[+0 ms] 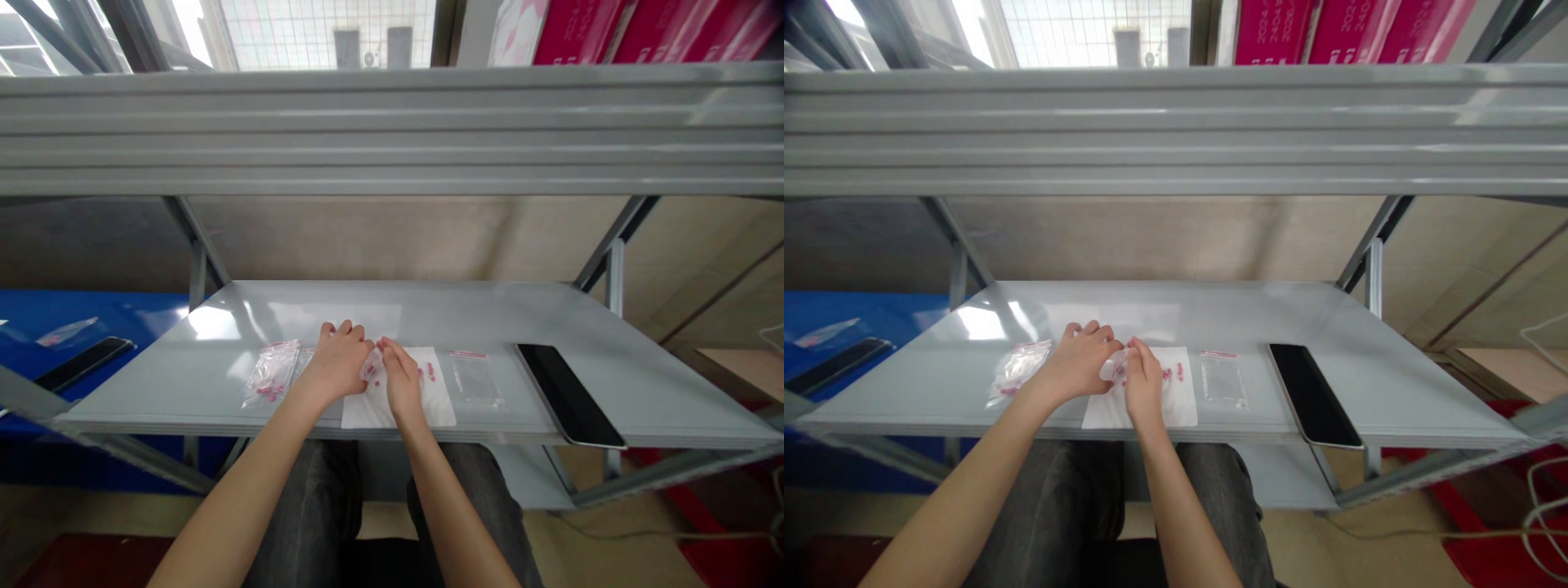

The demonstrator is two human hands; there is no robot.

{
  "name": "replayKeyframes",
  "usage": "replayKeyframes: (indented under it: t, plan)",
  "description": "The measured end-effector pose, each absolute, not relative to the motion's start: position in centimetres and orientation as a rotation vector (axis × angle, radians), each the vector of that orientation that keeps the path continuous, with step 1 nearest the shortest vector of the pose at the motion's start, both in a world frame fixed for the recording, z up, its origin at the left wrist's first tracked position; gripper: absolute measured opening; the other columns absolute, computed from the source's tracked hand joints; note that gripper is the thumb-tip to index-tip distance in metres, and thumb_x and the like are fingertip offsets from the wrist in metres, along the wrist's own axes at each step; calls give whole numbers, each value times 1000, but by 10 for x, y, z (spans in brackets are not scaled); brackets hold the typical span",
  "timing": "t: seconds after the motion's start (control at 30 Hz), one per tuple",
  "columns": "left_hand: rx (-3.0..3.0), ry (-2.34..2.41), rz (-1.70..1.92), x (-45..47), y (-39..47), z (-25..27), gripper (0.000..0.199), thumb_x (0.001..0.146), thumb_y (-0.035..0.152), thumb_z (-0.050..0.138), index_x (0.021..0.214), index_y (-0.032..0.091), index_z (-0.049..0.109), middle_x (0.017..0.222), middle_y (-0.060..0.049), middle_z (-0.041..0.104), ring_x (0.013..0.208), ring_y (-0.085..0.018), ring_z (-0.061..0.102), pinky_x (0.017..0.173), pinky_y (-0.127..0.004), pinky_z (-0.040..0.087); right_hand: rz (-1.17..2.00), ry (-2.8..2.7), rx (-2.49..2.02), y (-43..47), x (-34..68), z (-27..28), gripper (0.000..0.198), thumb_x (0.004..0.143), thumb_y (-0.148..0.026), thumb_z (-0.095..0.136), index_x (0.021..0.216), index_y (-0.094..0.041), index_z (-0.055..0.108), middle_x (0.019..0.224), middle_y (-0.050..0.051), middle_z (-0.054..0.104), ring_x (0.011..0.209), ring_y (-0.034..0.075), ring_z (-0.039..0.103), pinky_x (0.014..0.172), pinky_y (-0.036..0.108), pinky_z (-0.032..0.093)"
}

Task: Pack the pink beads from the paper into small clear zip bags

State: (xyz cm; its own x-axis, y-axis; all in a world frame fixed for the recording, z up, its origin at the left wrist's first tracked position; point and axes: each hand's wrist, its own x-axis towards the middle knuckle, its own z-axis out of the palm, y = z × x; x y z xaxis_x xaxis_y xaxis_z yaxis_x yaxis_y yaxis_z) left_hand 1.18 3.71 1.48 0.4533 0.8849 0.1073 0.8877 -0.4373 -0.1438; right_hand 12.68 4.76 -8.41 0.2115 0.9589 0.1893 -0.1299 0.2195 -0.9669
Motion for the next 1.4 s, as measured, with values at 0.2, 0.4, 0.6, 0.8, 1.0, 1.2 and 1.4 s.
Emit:
replayKeyframes:
  t: [0.2, 0.4, 0.6, 0.8, 1.0, 1.2, 1.4]
  plan:
    - [-2452, -1651, -168, -3, 26, 12, 42, 74, 35, 69, 115, 22, 66, 115, -12, 65, 110, -36, 54, 95, -56, 34, 1010, -1018, -1020, 42, 128, -76, 46, 80, -44, 55, 110, -12, 69, 118, 17, 70, 114, 30, 63, 103, 46, 45]
    - [-2375, -1751, -808, 12, -5, 12, 46, 75, 30, 68, 120, 25, 59, 113, -6, 67, 106, -29, 59, 98, -48, 37, 1048, -1065, -1065, 18, 144, -35, 54, 71, -44, 71, 115, -14, 64, 107, 15, 72, 90, 26, 70, 70, 33, 57]
    - [-2310, -1846, -1271, 42, -22, 7, 62, 74, 28, 69, 133, 20, 48, 98, -7, 64, 91, -27, 61, 85, -43, 46, 1279, -1225, -933, 4, 171, -5, 21, 72, -36, 72, 70, -16, 67, 62, 2, 66, 57, 15, 62, 59, 25, 50]
    - [-2672, -1901, -2007, 36, -29, -6, 50, 77, 39, 72, 121, 19, 60, 90, -4, 65, 85, -20, 62, 82, -35, 51, 1294, -1461, -949, -6, 198, 7, 16, 73, -29, 69, 65, -17, 63, 56, -2, 60, 48, 11, 55, 49, 21, 44]
    - [-2615, -1838, -2506, 35, -25, -13, 22, 84, 37, 67, 75, 17, 67, 65, 0, 62, 62, -14, 57, 60, -23, 46, 1177, -1632, -1055, -17, 214, 13, 15, 76, -27, 67, 66, -18, 60, 55, -3, 58, 48, 11, 53, 48, 21, 42]
    - [-2603, -1642, -2299, 35, -32, -10, 17, 87, 27, 64, 72, 18, 64, 67, 0, 61, 67, -14, 57, 65, -24, 45, 1058, -1748, -997, -24, 211, 23, 1, 75, -19, 67, 76, -19, 66, 69, -1, 63, 61, 12, 56, 58, 21, 45]
    - [-2600, -1562, -2165, 38, -40, -4, 17, 88, 24, 62, 72, 19, 64, 67, 0, 62, 65, -15, 58, 65, -27, 44, 992, -1714, -987, -25, 203, 22, 6, 74, -14, 63, 74, -20, 65, 71, -1, 64, 68, 15, 60, 65, 24, 48]
